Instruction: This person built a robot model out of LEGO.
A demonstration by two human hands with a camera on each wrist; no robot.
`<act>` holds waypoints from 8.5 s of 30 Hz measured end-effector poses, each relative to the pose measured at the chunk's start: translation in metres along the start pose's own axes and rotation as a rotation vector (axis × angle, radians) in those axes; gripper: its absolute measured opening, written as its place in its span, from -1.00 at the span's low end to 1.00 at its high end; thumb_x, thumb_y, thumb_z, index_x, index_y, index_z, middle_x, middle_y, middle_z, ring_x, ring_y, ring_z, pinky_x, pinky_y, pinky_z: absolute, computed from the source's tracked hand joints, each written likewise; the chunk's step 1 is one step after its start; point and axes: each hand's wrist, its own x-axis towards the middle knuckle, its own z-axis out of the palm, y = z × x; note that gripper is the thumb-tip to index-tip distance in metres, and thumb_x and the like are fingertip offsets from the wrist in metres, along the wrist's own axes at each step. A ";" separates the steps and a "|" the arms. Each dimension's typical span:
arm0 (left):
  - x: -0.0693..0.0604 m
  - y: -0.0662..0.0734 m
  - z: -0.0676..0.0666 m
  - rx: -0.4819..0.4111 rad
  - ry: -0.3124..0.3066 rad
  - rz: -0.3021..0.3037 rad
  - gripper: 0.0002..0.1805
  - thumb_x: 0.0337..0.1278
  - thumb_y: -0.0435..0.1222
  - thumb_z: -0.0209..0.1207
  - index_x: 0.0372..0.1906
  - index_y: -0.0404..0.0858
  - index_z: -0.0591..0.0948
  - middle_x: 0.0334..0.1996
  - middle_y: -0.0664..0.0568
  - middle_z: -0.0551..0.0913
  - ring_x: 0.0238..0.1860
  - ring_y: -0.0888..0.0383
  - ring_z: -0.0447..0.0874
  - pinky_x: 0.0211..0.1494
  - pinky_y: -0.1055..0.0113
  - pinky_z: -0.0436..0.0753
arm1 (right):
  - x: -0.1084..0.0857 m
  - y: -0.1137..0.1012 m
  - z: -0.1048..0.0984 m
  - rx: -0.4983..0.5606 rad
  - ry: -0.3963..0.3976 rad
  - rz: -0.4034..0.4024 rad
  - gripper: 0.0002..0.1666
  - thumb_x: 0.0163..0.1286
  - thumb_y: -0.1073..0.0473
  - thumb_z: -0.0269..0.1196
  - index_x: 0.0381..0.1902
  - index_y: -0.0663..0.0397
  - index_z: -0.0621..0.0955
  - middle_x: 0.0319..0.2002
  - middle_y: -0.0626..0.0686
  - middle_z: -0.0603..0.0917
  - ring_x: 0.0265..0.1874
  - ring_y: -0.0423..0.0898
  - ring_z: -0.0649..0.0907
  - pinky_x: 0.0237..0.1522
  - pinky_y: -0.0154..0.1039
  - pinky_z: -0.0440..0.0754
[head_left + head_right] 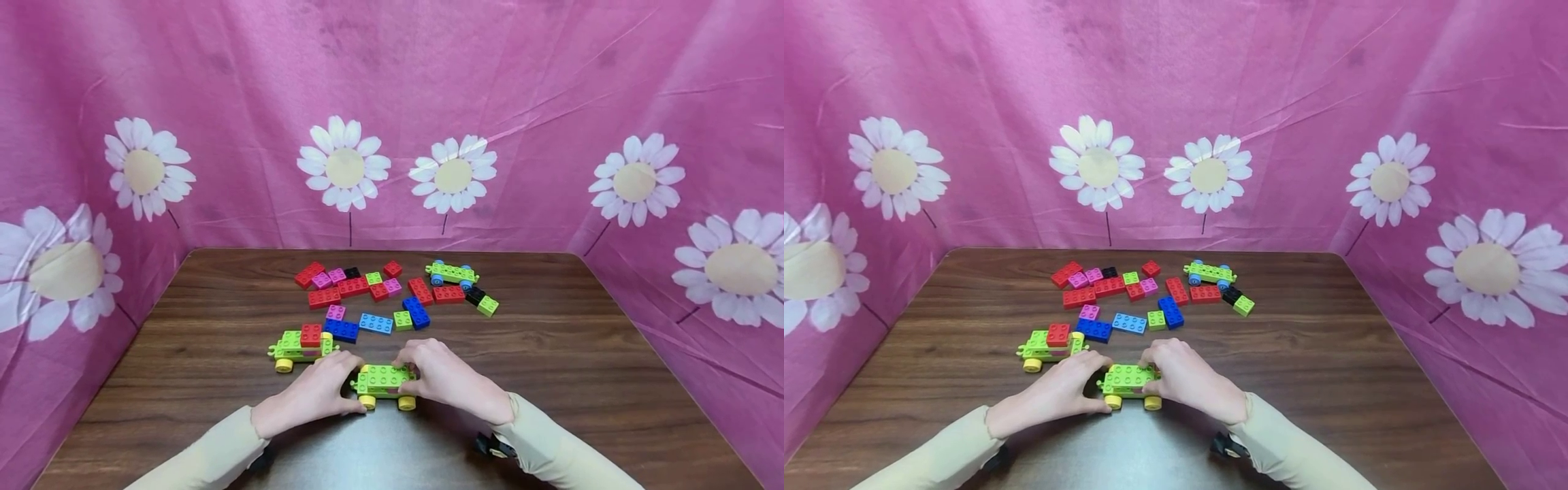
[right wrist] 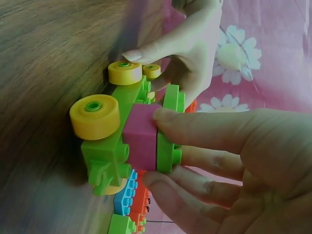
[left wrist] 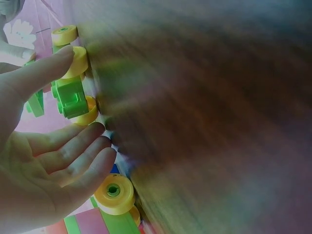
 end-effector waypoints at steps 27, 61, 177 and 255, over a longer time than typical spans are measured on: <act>-0.002 -0.008 -0.004 0.015 0.023 -0.013 -0.34 -0.16 -0.01 0.52 0.03 -0.31 0.60 -0.13 -0.01 0.68 -0.09 0.10 0.62 -0.03 0.16 0.68 | 0.023 0.029 -0.019 0.038 0.157 -0.249 -0.69 0.24 0.07 0.43 -0.13 0.13 0.71 -0.26 0.01 0.78 -0.34 -0.16 0.69 -0.25 -0.34 0.69; 0.002 -0.001 0.004 0.058 -0.012 -0.024 -0.32 -0.16 0.04 0.50 0.06 -0.26 0.60 -0.08 0.03 0.68 -0.04 0.13 0.62 -0.01 0.21 0.67 | 0.176 0.138 -0.034 -0.146 -0.018 0.157 -0.51 0.28 0.39 0.27 0.20 0.24 0.58 0.16 0.25 0.65 0.16 0.16 0.59 0.34 0.04 0.50; 0.000 0.000 0.004 0.052 0.033 0.011 -0.30 -0.22 0.02 0.52 0.02 -0.31 0.61 -0.12 -0.02 0.69 -0.07 0.07 0.64 -0.05 0.14 0.69 | -0.021 0.021 0.004 0.090 0.184 -0.256 -0.65 0.21 0.30 0.42 -0.03 0.13 0.62 -0.10 0.03 0.75 -0.13 -0.16 0.73 -0.10 -0.27 0.74; -0.012 -0.003 -0.002 -0.044 0.004 -0.048 -0.19 -0.12 0.05 0.48 0.18 -0.38 0.53 0.03 -0.13 0.64 0.05 -0.02 0.64 0.08 0.01 0.67 | -0.003 0.004 0.018 0.064 0.163 -0.184 -0.59 0.23 0.19 0.42 0.03 0.09 0.60 -0.07 0.02 0.71 -0.13 -0.18 0.68 -0.10 -0.26 0.74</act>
